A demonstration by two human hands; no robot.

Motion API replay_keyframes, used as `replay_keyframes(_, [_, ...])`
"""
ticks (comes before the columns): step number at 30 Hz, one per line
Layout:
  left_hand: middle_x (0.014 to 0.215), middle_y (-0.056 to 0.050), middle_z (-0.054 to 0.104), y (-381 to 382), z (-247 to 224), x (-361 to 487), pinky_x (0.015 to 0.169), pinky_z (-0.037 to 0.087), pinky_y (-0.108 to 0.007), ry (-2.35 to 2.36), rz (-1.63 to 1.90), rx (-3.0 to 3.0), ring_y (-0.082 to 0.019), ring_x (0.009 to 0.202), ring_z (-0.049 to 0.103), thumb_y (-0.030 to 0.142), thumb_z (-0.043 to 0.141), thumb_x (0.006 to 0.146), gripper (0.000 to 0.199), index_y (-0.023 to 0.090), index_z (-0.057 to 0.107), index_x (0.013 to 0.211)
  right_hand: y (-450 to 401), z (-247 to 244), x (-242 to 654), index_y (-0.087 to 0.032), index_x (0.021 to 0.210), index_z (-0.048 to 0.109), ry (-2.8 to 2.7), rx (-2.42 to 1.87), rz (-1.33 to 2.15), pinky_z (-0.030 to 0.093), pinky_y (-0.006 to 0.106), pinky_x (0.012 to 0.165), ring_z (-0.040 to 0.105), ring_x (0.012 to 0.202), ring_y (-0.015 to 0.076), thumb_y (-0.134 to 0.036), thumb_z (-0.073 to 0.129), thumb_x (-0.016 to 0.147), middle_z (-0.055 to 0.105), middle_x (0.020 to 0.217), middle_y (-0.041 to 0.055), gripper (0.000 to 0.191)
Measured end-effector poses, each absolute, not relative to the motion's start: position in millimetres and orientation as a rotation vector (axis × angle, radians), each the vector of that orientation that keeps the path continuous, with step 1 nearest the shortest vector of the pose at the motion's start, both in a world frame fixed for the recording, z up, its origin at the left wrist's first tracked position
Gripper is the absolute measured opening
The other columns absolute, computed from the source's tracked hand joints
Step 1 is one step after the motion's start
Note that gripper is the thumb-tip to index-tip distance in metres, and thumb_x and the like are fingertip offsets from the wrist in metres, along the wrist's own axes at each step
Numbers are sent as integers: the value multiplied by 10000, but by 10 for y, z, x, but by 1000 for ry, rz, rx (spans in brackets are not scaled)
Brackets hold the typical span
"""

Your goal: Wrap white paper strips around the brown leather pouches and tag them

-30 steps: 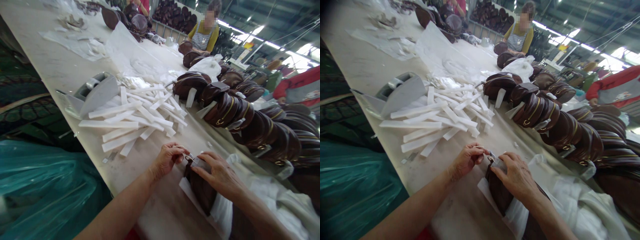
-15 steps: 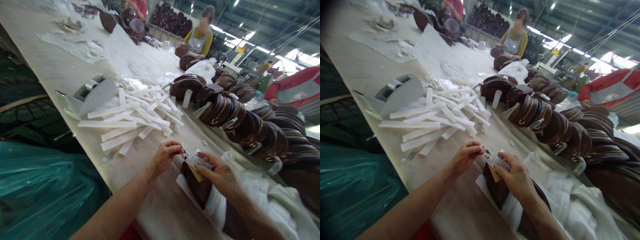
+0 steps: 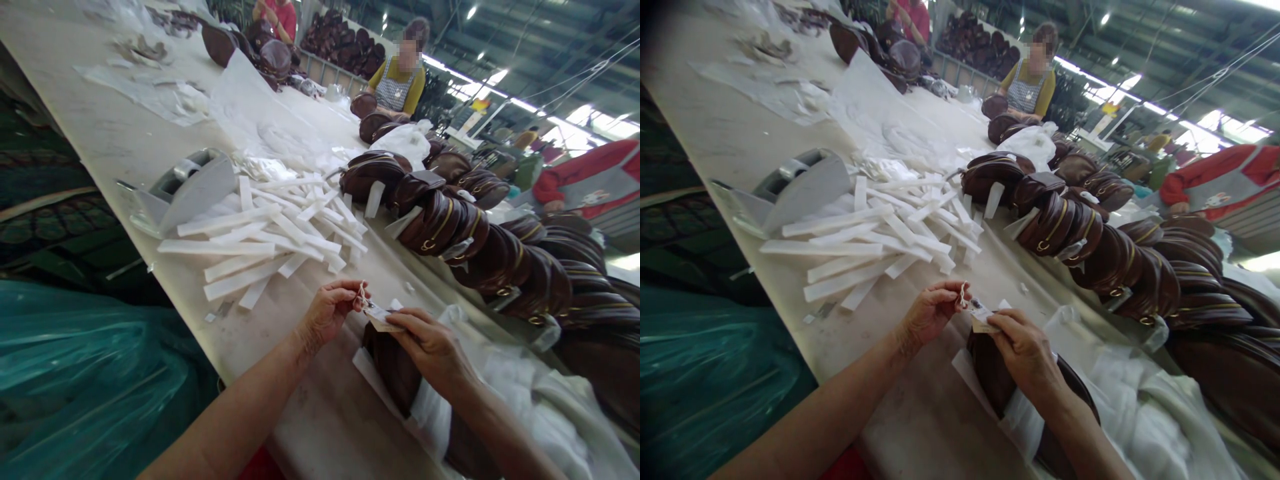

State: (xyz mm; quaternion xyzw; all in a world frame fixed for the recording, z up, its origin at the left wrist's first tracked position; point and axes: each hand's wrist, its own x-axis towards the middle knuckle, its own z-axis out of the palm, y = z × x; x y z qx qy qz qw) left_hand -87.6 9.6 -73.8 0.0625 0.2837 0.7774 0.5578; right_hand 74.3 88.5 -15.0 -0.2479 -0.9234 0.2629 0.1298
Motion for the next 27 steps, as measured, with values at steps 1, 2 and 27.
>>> replay_keyframes(1, [702, -79, 677, 99, -740, -871, 564, 423, -222, 669, 1835, 149, -89, 508, 523, 135, 634, 491, 276, 95, 715, 752, 904, -161, 727, -219, 876, 704, -2662, -735, 737, 510, 292, 738, 643, 810, 180, -325, 503, 854, 669, 913, 67, 229])
replay_keyframes(2, [735, -81, 687, 103, -743, -863, 563, 430, -223, 670, 1835, 150, -80, 495, 514, 121, 625, 487, 278, 102, 716, 749, 923, -169, 709, -219, 868, 704, -2646, -755, 717, 506, 290, 718, 642, 785, 180, -346, 512, 854, 672, 897, 66, 231])
replay_keyframes(27, [838, -24, 683, 95, -766, -720, 704, 490, -274, 883, 1892, 369, -141, 722, 590, 294, 886, 435, 533, 172, 715, 925, 985, -188, 361, -229, 1038, 561, -2598, -687, 724, 503, 292, 745, 639, 792, 171, -208, 505, 783, 648, 915, 33, 262])
